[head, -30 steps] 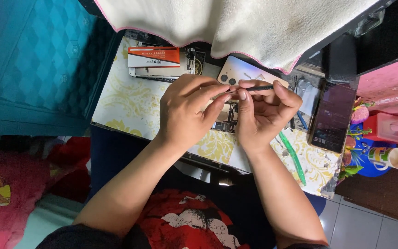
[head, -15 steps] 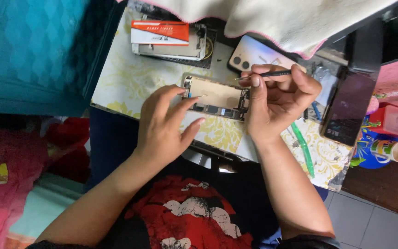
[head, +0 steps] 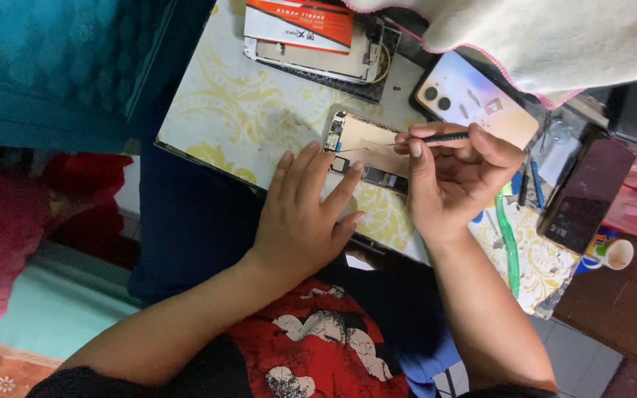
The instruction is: Disassembling a smartphone motherboard and internal components using a precision screwdriver and prying tools.
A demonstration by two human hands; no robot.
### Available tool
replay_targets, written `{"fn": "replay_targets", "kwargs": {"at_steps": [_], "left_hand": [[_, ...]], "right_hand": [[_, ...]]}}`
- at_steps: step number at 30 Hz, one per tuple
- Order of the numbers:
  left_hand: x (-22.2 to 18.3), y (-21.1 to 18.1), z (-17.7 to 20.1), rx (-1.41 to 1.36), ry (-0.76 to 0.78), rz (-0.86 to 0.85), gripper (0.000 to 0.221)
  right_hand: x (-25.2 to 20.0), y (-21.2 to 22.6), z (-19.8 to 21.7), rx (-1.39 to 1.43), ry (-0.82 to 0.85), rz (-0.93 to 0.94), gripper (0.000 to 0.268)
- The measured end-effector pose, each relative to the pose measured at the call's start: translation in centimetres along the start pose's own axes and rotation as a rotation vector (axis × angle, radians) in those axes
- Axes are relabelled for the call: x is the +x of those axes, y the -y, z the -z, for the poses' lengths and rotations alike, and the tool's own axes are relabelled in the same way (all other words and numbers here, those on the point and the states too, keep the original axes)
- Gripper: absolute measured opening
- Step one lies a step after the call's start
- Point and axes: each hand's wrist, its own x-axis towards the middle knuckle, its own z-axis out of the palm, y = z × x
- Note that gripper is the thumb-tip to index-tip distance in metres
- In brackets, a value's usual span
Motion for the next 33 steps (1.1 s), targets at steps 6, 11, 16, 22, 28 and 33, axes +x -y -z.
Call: {"fn": "replay_targets", "kwargs": {"at_steps": [6, 11, 16, 22, 28, 33], "left_hand": [[0.1, -0.7, 0.6, 0.095, 0.055, 0.029, 0.05], [0.6, -0.9, 2.2, 0.281, 0.238, 0.021, 0.071], [0.7, -0.9, 2.3, 0.316, 0.244, 0.016, 0.068], [0.6, -1.0, 2.0, 0.374, 0.256, 0.008, 0.079], [0.5, -1.0, 2.1, 0.406, 0.242, -0.008, 0.077], [0.5, -1.0, 2.2, 0.403, 0.24, -0.01, 0.074]], "right_hand": [[0.0, -0.2, 0.1, 0.008, 0.05, -0.015, 0.052], [0.0, 1.1, -0.6, 0.057, 0.067, -0.148, 0.047], [-0.1, 0.9, -0.3, 0.098, 0.196, -0.194, 0.047], [-0.3, 1.2, -0.4, 0.084, 0.362, -0.243, 0.047], [0.2, 1.8, -0.7, -0.041, 0.434, -0.229, 0.043], [0.5, 1.8, -0.8, -0.069, 0.446, -0.214, 0.04]]}}
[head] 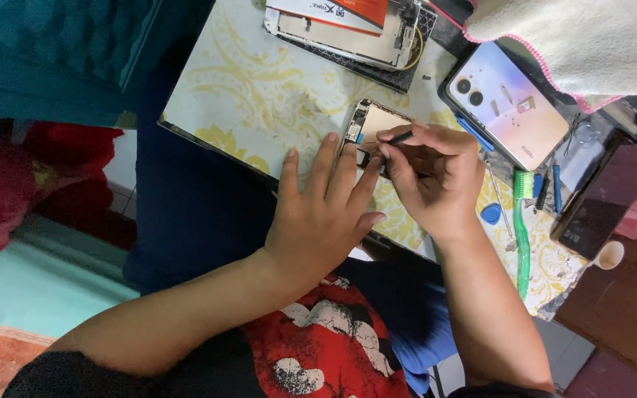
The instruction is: Disassembling a smartphone motherboard and internal components using a precision screwdriver and prying tools.
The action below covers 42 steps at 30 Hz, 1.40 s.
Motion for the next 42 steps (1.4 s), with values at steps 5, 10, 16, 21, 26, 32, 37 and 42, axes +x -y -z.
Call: {"fn": "replay_targets", "kwargs": {"at_steps": [5, 10, 16, 21, 26, 32, 37, 42], "left_hand": [[-0.2, -0.1, -0.3, -0.008, -0.009, 0.007, 0.072], [-0.2, 0.0, -0.3, 0.019, -0.013, 0.002, 0.076], [-0.1, 0.0, 0.0, 0.029, 0.002, 0.002, 0.08], [-0.2, 0.0, -0.3, 0.018, 0.001, -0.004, 0.078], [-0.1, 0.0, -0.2, 0.03, 0.0, -0.004, 0.079], [-0.2, -0.1, -0.3, 0.037, 0.003, -0.002, 0.083], [-0.2, -0.1, -0.3, 0.026, 0.009, -0.005, 0.079], [-0.1, -0.1, -0.2, 0.033, -0.004, 0.004, 0.084]], "right_hand": [[0.0, 0.0, -0.1, 0.001, 0.009, 0.007, 0.041], [0.3, 0.2, -0.1, -0.052, 0.024, 0.038, 0.039], [0.0, 0.1, 0.0, -0.016, 0.029, 0.004, 0.04], [0.0, -0.1, 0.0, -0.015, 0.03, 0.019, 0.04], [0.0, -0.1, 0.1, -0.032, 0.035, 0.04, 0.041], [0.0, -0.1, 0.1, -0.046, 0.052, 0.03, 0.04], [0.1, -0.4, 0.2, -0.049, 0.068, 0.087, 0.042], [0.3, -1.1, 0.4, -0.243, -0.033, 0.295, 0.017]]}}
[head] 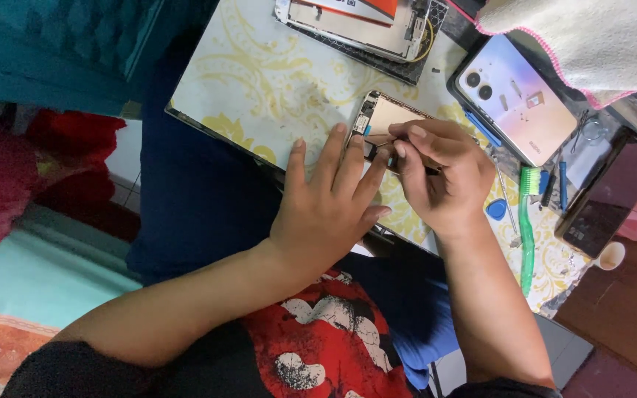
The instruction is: Disassembling a smartphone motherboard and internal components using a precision screwdriver and prying tools.
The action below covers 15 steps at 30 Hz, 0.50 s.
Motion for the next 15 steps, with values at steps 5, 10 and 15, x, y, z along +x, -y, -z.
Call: {"fn": "replay_targets", "kwargs": {"at_steps": [5, 10, 15], "left_hand": [[-0.1, 0.0, -0.1, -0.018, -0.003, 0.001, 0.08], [-0.2, 0.0, -0.3, -0.023, -0.001, -0.002, 0.08], [-0.4, 0.0, -0.5, -0.008, -0.01, -0.005, 0.077]], "right_hand": [[0.0, 0.2, -0.1, -0.016, -0.002, 0.021, 0.016], [0.0, 0.1, -0.1, -0.024, -0.01, 0.031, 0.02], [0.7, 1.1, 0.6, -0.066, 0.088, 0.025, 0.019]]}}
